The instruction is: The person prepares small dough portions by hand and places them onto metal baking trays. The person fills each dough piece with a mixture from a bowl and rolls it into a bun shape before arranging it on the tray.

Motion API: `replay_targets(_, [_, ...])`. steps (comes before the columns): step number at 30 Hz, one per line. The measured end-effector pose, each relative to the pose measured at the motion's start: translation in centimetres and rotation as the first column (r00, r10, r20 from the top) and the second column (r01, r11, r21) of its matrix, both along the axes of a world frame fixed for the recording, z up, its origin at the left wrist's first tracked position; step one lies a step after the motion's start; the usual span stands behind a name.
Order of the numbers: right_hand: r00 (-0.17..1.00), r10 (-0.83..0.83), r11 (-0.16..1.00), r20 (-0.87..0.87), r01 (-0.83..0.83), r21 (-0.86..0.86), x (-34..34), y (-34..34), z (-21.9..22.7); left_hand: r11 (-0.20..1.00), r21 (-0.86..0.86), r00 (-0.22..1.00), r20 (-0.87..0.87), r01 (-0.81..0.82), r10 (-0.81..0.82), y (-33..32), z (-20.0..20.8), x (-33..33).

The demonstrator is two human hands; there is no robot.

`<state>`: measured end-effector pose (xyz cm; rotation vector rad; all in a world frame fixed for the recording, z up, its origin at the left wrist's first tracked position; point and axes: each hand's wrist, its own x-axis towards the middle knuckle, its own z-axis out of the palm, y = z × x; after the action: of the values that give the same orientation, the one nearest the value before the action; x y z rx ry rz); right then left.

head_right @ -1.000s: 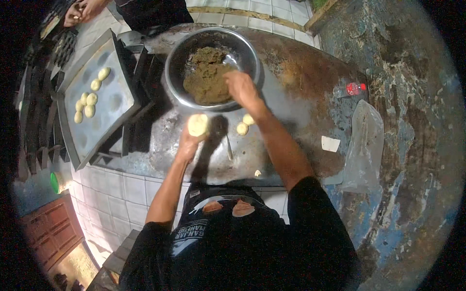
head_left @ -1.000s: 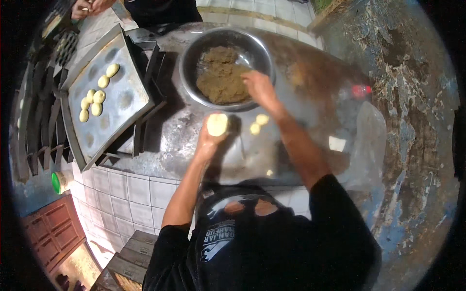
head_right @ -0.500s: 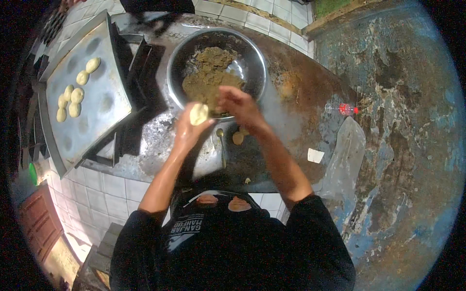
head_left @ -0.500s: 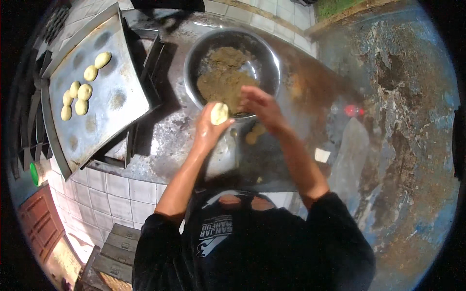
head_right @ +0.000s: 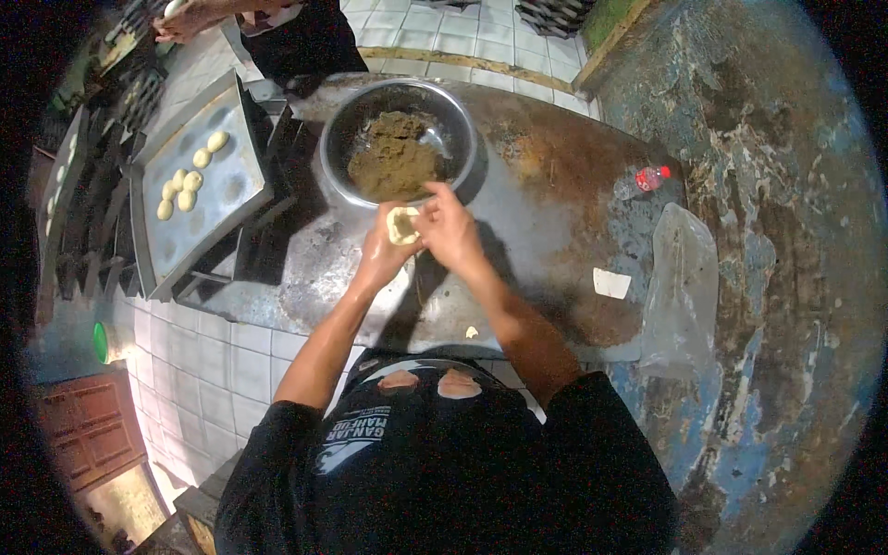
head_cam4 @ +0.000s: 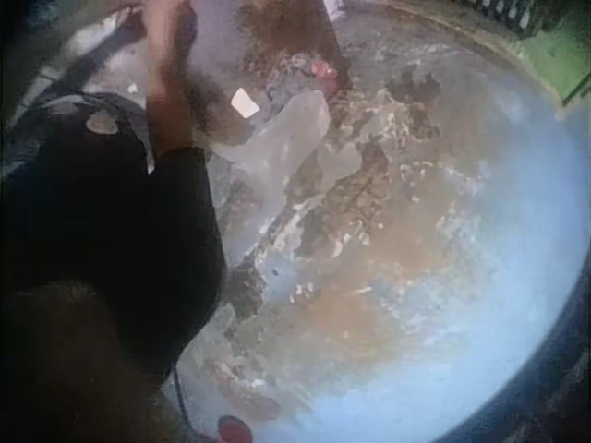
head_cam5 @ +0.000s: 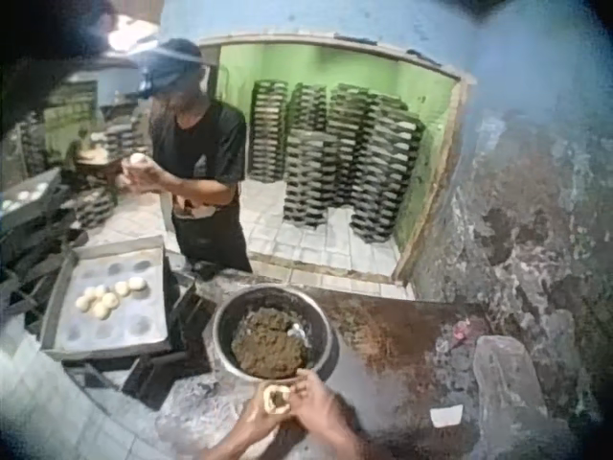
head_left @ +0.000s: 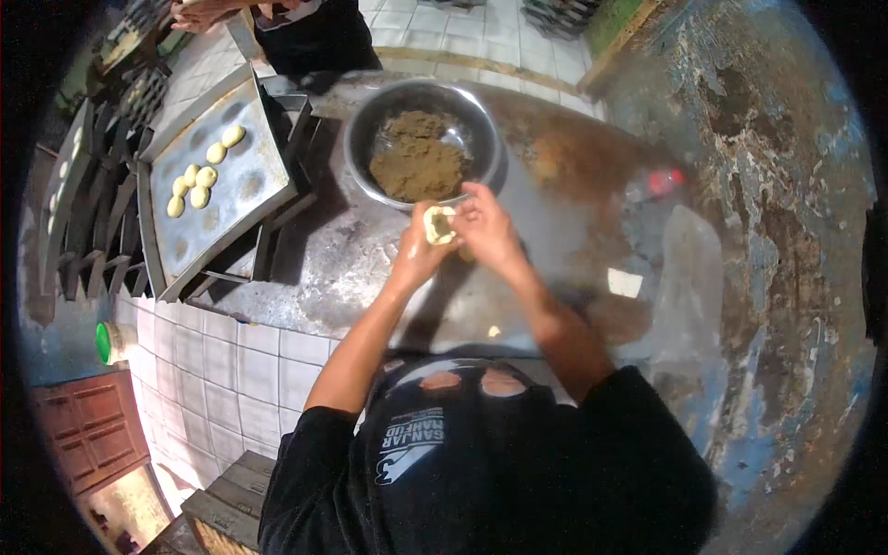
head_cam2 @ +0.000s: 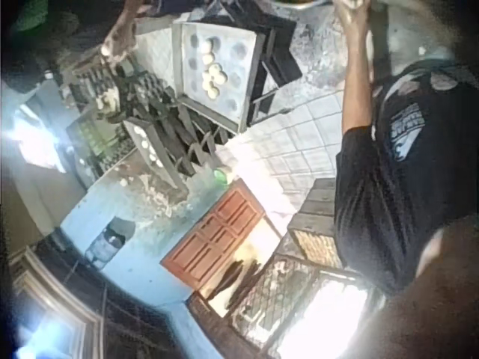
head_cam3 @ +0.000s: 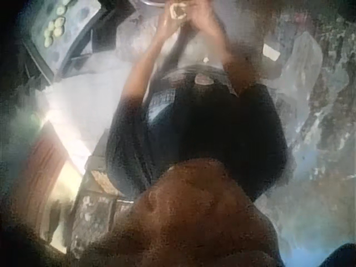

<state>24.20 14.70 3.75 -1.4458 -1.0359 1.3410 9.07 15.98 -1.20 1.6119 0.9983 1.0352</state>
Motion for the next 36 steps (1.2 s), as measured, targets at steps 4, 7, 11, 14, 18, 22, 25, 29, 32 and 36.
replay_targets(4, [0.512,-0.142,0.735,0.847,-0.518,0.437,-0.5,-6.7,1.8,0.983,0.122,0.974,-0.161,-0.137,0.156,-4.0,3.5,2.0])
replay_targets(7, [0.701,-0.178,0.583,0.691,-0.49,0.648,1.3,-8.0,2.4,0.911,0.408,0.893,-0.385,-0.064,0.235,-5.7,2.9,1.0])
replay_targets(11, [0.954,-0.143,0.867,0.263,-0.007,0.498,2.6,-10.6,2.2,0.973,-0.123,0.967,-0.192,-0.195,0.169,-9.4,4.3,0.0])
replay_targets(14, [0.995,0.0,0.912,0.096,-0.04,0.407,2.3,-11.3,-0.1,0.949,-0.28,0.987,0.018,-0.145,0.157,-11.6,5.8,-0.7])
replay_targets(18, [0.876,0.441,0.889,-0.193,-0.398,0.226,1.4,-9.6,1.1,0.997,-0.083,0.973,-0.229,0.005,-0.023,-13.0,6.6,-3.4])
replay_targets(22, [0.701,0.42,0.527,0.577,-0.705,0.473,-5.7,-9.5,6.3,0.964,-0.266,0.997,-0.062,0.02,-0.037,-12.9,5.2,-10.6])
replay_targets(25, [0.842,0.17,0.499,0.511,-0.521,0.693,-9.9,-7.7,5.2,0.899,-0.436,0.986,0.121,-0.051,0.115,-11.7,7.3,-13.2])
replay_targets(29, [0.87,0.017,0.482,0.493,-0.439,0.758,-19.2,-7.8,2.7,0.832,-0.554,0.745,0.544,-0.027,0.386,-10.8,7.3,-17.9])
replay_targets(32, [0.927,0.369,0.86,0.065,-0.367,0.354,-27.7,-6.1,2.9,0.898,-0.116,0.869,0.225,-0.424,0.44,-9.5,6.7,-23.7])
replay_targets(36, [0.69,0.554,0.704,-0.465,-0.687,-0.181,-37.3,1.3,6.0,0.814,-0.504,0.585,0.579,-0.29,0.567,-6.1,7.4,-33.6])
